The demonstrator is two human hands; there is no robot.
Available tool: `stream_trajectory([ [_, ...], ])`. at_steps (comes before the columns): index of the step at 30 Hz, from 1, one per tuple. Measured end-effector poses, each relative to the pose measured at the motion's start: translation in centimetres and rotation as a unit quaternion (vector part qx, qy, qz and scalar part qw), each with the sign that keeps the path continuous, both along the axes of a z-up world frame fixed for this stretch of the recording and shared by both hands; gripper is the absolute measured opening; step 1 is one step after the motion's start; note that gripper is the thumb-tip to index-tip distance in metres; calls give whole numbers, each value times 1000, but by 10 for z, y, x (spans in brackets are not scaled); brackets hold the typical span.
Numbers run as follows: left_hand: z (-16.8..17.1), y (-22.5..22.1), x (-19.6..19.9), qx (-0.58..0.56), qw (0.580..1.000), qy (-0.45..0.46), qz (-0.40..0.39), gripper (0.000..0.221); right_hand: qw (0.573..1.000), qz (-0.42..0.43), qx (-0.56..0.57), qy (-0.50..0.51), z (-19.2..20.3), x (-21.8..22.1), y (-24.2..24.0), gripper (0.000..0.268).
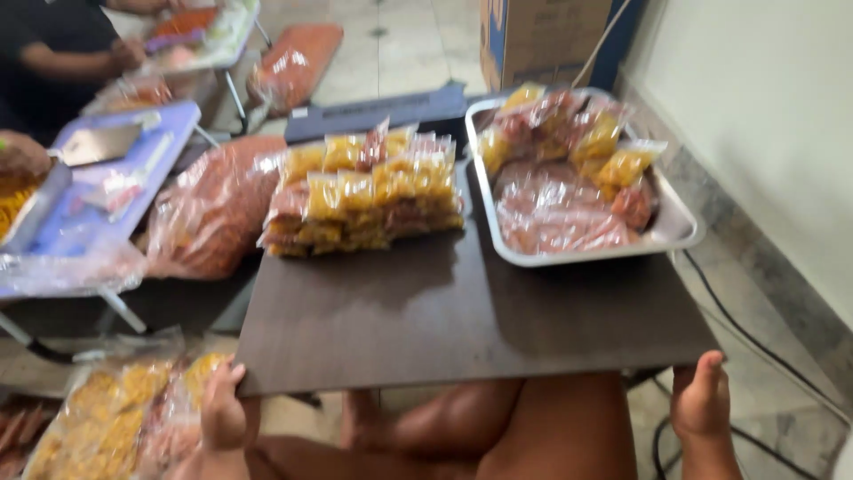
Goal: Organizing and stacking small plastic bags of snacks on a low table.
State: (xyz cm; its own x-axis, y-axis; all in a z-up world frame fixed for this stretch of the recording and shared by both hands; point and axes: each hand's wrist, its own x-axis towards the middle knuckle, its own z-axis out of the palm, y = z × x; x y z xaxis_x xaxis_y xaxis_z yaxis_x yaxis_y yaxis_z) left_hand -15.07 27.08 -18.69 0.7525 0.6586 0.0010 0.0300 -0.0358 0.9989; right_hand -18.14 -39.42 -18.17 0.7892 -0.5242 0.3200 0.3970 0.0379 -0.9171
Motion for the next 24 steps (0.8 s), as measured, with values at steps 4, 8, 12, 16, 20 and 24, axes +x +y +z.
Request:
stream_trajectory([
  [4, 29, -8, -4, 146, 986, 75, -5, 39, 996, -25, 81, 15, -16, 22, -11, 74],
  [8, 62, -19, -13, 162, 976, 135, -54, 52, 980, -43, 178, 76, 12, 23, 5, 55],
  [12, 66, -1, -8, 203, 953, 180, -138, 57, 971, -91, 150, 163, 1, 22, -5, 43],
  [16, 73, -8, -11, 189, 956, 201, -103, 63, 950, -119, 172, 231, 50, 10, 14, 44],
  [20, 91, -30, -16, 75, 974, 203, -72, 58, 950, -33, 251, 182, 62, 4, 15, 48],
  [24, 98, -44, -19, -61, 985, 153, -47, 47, 946, -27, 218, 238, 89, -6, 20, 46],
])
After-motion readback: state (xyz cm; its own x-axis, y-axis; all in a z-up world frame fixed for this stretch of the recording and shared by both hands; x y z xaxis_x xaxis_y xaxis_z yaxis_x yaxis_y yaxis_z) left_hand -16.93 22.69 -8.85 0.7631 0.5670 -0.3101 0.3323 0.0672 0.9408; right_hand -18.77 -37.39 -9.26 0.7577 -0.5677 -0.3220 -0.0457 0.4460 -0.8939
